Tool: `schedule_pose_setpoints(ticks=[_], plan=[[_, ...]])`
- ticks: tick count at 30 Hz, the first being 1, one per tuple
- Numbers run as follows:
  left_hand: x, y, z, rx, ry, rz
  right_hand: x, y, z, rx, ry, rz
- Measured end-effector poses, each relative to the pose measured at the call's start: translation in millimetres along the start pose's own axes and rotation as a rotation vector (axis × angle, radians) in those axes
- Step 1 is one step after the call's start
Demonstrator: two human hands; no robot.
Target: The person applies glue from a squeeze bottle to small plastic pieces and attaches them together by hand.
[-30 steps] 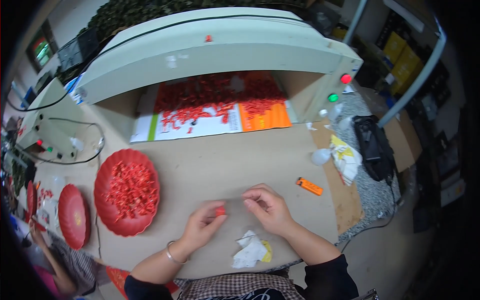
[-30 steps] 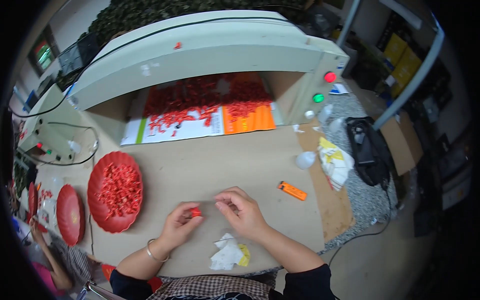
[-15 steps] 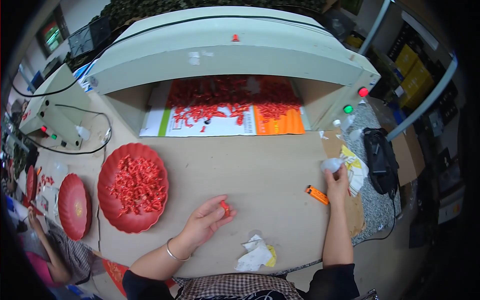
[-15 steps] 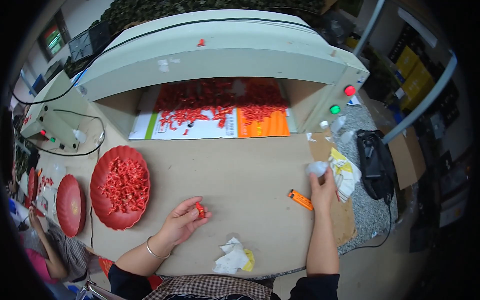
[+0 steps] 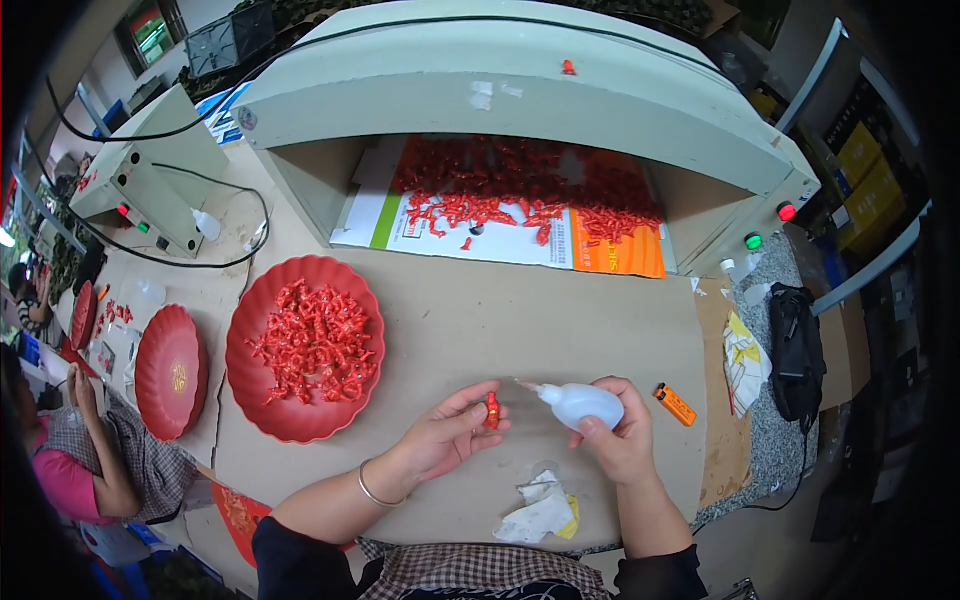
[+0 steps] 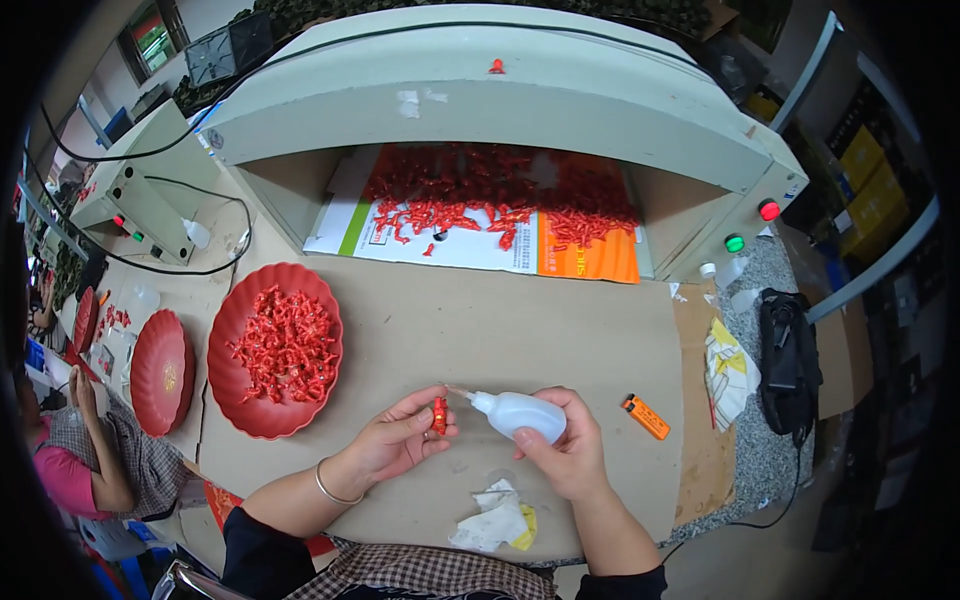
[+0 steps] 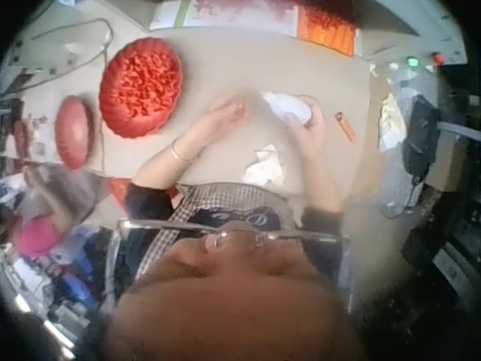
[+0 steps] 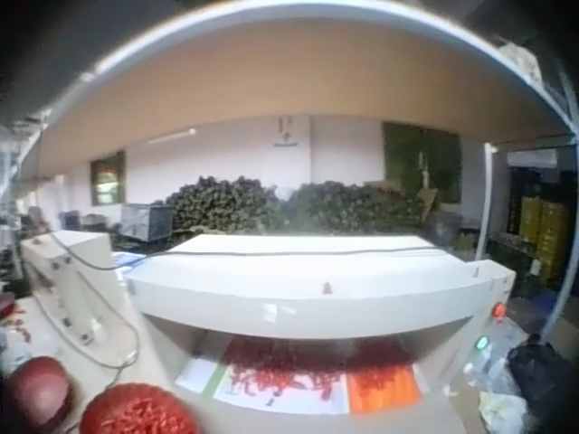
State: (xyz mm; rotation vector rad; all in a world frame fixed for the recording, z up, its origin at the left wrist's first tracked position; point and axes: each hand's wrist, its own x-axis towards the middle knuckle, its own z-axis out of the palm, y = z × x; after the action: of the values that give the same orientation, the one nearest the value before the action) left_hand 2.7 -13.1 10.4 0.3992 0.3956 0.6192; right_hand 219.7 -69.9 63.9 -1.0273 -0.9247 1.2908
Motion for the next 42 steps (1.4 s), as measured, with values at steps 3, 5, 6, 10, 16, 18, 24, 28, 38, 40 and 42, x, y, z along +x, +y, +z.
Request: schedule_pose_setpoints(ticks=[3, 5, 6, 10, 16, 18, 24, 28, 38, 40, 42], plan=[[0.1, 1.0, -0.5, -0.020, -0.019, 0.009, -2.5, 7.7, 7.1, -0.047, 0.027, -0.010], [-0.5, 1.8, -1.0, -0.030, -0.029, 0.022, -4.7, 15.1, 4.7, -0.170, 0.038, -0.147], [0.1, 2.2, -1.0, -0.058, -0.032, 0.006, -4.2, 15.6, 5.5, -0.172, 0.031, -0.147], [1.6, 2.1, -4.0, -0.115, -0.073, -0.002, -6.0, 21.0, 8.8, -0.412, 0.028, -0.345], [2.5, 2.8, -2.5, -0.158, -0.087, -0.005, -6.4, 27.6, 7.7, -0.624, 0.068, -0.470], [2.3, 3.2, -2.4, -0.158, -0.079, -0.009, -5.3, 28.1, 7.8, -0.649, 0.086, -0.486], [2.8, 2.3, -4.9, -0.191, -0.083, -0.020, -3.9, 29.5, 9.1, -0.728, 0.059, -0.529], [2.2, 2.4, -3.9, -0.194, -0.078, -0.025, -4.4, 30.4, 9.8, -0.713, 0.072, -0.527], [2.5, 2.8, -3.9, -0.158, -0.083, -0.032, -2.5, 28.9, 10.2, -0.732, 0.056, -0.521], [2.4, 3.2, -2.7, -0.152, -0.076, -0.035, -2.0, 28.4, 10.8, -0.735, 0.062, -0.527], [2.8, 2.7, -3.4, -0.155, -0.085, -0.033, -1.8, 27.9, 11.4, -0.736, 0.066, -0.533]])
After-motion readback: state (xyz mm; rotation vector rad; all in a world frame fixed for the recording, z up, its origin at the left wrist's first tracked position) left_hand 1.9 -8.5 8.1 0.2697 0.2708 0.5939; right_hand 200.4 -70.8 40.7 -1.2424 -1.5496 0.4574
